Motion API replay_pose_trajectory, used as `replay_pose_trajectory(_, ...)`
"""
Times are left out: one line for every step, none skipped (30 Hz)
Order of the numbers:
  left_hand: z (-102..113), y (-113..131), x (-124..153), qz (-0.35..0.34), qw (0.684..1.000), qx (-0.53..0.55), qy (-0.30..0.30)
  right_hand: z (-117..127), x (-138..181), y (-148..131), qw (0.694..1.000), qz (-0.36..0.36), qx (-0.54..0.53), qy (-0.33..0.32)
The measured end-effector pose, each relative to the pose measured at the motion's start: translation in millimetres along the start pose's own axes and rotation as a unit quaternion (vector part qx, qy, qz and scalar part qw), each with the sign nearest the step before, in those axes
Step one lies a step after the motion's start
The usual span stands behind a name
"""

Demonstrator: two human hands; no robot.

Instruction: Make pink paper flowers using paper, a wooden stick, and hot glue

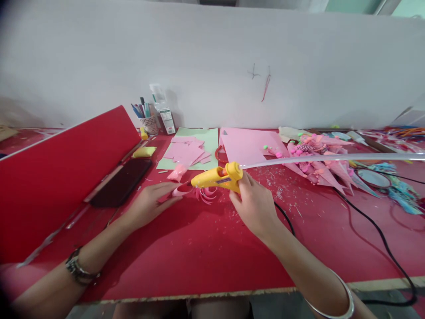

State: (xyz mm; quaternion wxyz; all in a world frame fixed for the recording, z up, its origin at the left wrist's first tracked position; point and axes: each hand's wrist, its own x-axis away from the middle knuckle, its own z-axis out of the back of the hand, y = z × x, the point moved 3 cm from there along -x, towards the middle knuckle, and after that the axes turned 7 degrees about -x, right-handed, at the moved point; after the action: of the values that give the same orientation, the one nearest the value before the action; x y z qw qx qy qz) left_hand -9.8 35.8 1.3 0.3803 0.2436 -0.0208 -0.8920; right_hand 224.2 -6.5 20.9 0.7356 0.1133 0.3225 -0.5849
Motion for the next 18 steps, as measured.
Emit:
replay_pose_trajectory(0.2, 0.0, -0.1, 0.007, 1.000, 0.007, -0.004, 0.7, 0.3, -0.4, 1.000, 0.004, 0.002, 0.005)
replay_pose_trajectory(0.5, 0.2, -0.3, 0.013, 1.000, 0.014, -0.010, 1.6, 0.5, -1.0, 1.000, 0.008, 0.005, 0.009)
replay_pose_trajectory(0.5, 0.6, -0.5, 0.017, 0.999, 0.019, -0.019, 2.6, 0.7, -1.6, 1.000, 0.012, 0.008, 0.014)
replay_pose_trajectory(0.5, 1.2, -0.8, 0.019, 0.999, 0.024, -0.029, 3.7, 0.8, -2.4, 1.000, 0.015, 0.011, 0.020)
replay_pose_trajectory(0.5, 1.9, -1.2, 0.021, 0.999, 0.028, -0.037, 4.8, 0.9, -3.1, 0.999, 0.019, 0.014, 0.025)
replay_pose_trajectory(0.5, 2.6, -1.5, 0.022, 0.998, 0.032, -0.044, 5.8, 0.9, -3.9, 0.999, 0.023, 0.016, 0.031)
replay_pose_trajectory(0.5, 3.3, -1.7, 0.022, 0.998, 0.035, -0.050, 6.6, 0.9, -4.6, 0.999, 0.028, 0.018, 0.035)
replay_pose_trajectory(0.6, 3.9, -2.0, 0.023, 0.998, 0.038, -0.052, 7.3, 0.8, -5.2, 0.999, 0.032, 0.018, 0.039)
replay_pose_trajectory(0.7, 4.4, -2.1, 0.022, 0.998, 0.041, -0.053, 7.8, 0.8, -5.7, 0.998, 0.035, 0.018, 0.042)
replay_pose_trajectory(0.8, 4.8, -2.2, 0.021, 0.997, 0.042, -0.052, 8.0, 0.7, -5.9, 0.998, 0.038, 0.017, 0.045)
replay_pose_trajectory(0.7, 5.1, -2.3, 0.021, 0.997, 0.044, -0.053, 8.0, 0.7, -5.9, 0.998, 0.039, 0.018, 0.047)
replay_pose_trajectory(0.5, 5.3, -2.4, 0.020, 0.997, 0.046, -0.055, 7.9, 0.8, -5.8, 0.998, 0.039, 0.020, 0.048)
replay_pose_trajectory(0.3, 5.4, -2.4, 0.019, 0.997, 0.047, -0.057, 7.7, 0.9, -5.5, 0.998, 0.040, 0.023, 0.050)
replay_pose_trajectory(0.0, 5.3, -2.5, 0.019, 0.997, 0.049, -0.058, 7.4, 1.1, -5.3, 0.997, 0.042, 0.027, 0.051)
replay_pose_trajectory(-0.3, 5.2, -2.5, 0.020, 0.997, 0.049, -0.059, 7.2, 1.3, -5.2, 0.997, 0.044, 0.031, 0.052)
replay_pose_trajectory(-0.5, 5.0, -2.5, 0.022, 0.997, 0.048, -0.058, 7.1, 1.5, -5.1, 0.997, 0.048, 0.034, 0.054)
replay_pose_trajectory(-0.6, 4.6, -2.4, 0.024, 0.997, 0.047, -0.055, 7.2, 1.8, -5.2, 0.996, 0.054, 0.036, 0.056)
replay_pose_trajectory(-0.8, 4.2, -2.2, 0.026, 0.997, 0.045, -0.052, 7.4, 2.0, -5.3, 0.996, 0.058, 0.038, 0.058)
